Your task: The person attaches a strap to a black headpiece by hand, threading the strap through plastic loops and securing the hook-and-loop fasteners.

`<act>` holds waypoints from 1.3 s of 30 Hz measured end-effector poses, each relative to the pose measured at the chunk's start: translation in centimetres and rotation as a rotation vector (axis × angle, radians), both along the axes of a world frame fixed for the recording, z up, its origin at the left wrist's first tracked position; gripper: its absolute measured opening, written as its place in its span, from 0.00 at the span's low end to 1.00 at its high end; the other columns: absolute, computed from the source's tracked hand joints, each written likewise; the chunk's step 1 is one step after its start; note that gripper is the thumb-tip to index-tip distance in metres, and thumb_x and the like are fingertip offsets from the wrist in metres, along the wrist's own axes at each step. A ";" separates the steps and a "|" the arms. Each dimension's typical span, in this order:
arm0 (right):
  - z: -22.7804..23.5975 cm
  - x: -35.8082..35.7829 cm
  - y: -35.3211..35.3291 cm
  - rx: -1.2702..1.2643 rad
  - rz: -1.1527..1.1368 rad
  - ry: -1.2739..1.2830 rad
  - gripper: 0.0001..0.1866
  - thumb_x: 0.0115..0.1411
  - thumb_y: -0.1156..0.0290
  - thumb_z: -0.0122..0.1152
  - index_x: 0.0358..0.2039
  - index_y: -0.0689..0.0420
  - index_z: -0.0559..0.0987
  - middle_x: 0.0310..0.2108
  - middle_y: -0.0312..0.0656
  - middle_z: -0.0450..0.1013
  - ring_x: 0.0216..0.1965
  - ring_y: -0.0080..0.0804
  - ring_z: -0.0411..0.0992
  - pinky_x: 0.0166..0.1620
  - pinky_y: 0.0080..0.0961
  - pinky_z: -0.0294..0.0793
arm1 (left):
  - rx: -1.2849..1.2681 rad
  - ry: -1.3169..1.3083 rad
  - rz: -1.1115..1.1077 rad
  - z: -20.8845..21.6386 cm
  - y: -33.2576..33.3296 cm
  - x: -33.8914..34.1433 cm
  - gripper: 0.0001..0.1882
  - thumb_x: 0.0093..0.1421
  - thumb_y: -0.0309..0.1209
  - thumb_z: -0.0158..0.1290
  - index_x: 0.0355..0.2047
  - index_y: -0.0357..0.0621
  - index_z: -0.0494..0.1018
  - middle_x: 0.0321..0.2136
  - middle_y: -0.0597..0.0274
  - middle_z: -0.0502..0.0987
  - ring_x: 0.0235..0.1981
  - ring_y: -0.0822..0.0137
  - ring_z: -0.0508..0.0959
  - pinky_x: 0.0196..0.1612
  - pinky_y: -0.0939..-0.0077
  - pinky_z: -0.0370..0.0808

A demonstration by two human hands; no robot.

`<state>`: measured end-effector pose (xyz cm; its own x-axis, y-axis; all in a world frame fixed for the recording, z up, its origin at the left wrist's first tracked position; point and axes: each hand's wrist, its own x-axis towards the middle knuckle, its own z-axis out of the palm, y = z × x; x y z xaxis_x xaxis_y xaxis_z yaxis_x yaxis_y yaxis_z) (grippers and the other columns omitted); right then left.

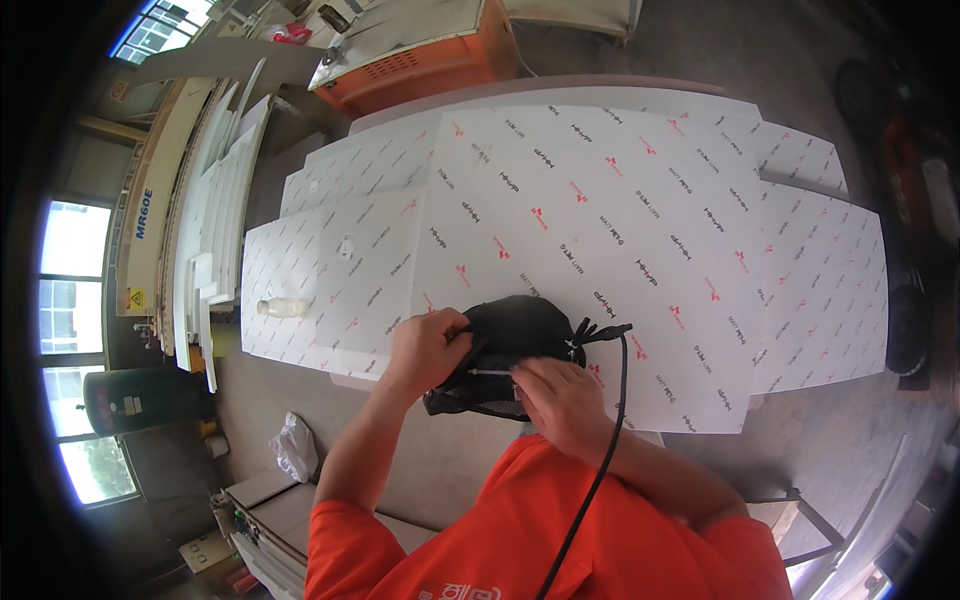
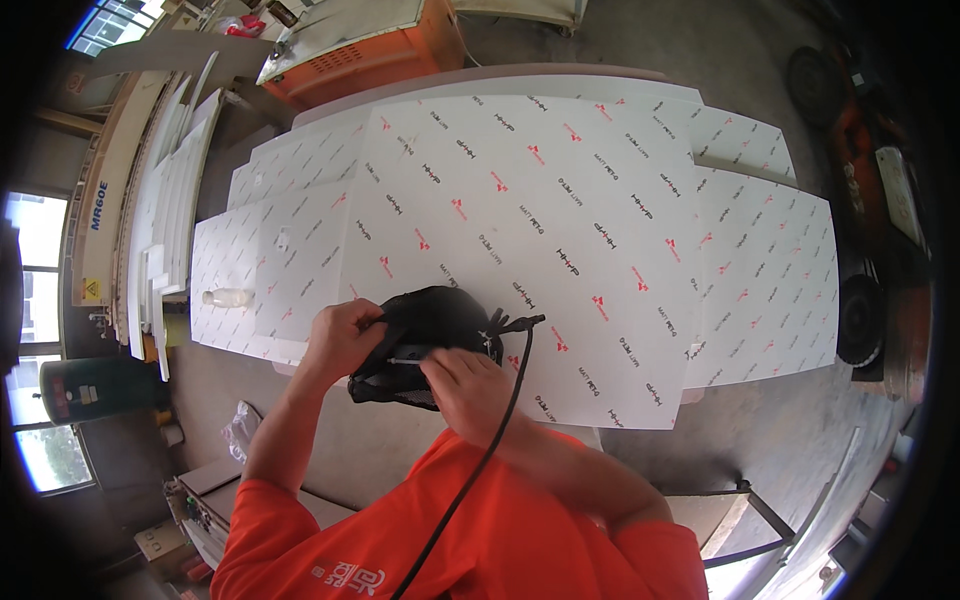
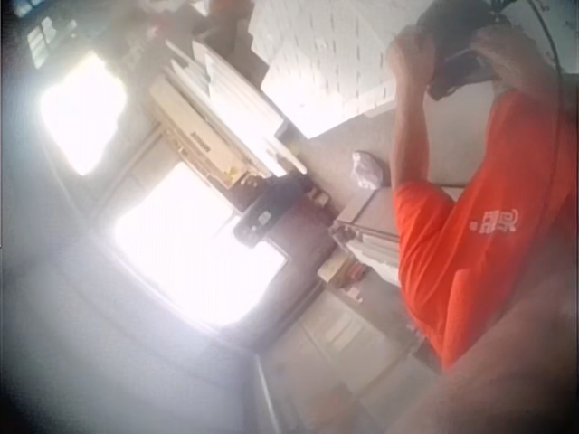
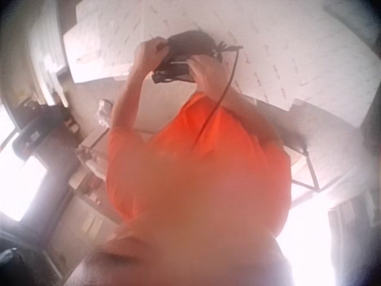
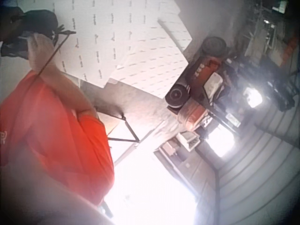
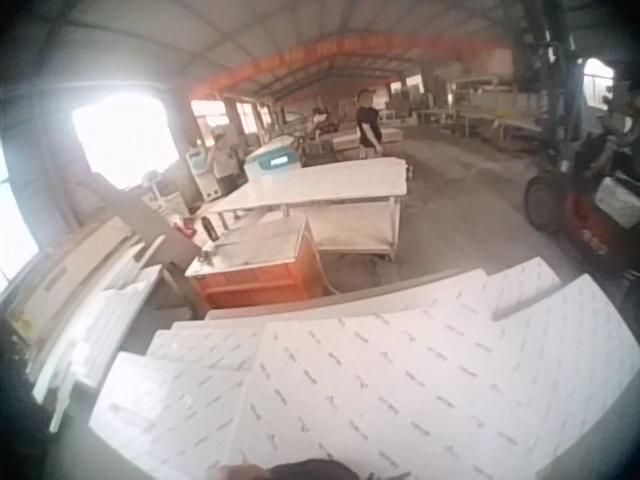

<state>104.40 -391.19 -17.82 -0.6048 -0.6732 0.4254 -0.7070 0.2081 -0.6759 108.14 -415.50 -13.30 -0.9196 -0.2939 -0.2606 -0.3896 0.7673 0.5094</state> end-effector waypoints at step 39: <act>-1.9 1.2 -3.9 0.214 0.014 -0.005 0.18 0.56 0.71 0.63 0.48 0.60 0.78 0.53 0.46 0.72 0.41 0.41 0.77 0.35 0.31 0.81 | 0.165 0.131 -0.020 -5.0 -0.6 0.7 0.17 0.57 0.27 0.58 0.48 0.40 0.78 0.38 0.47 0.85 0.39 0.43 0.84 0.45 0.56 0.80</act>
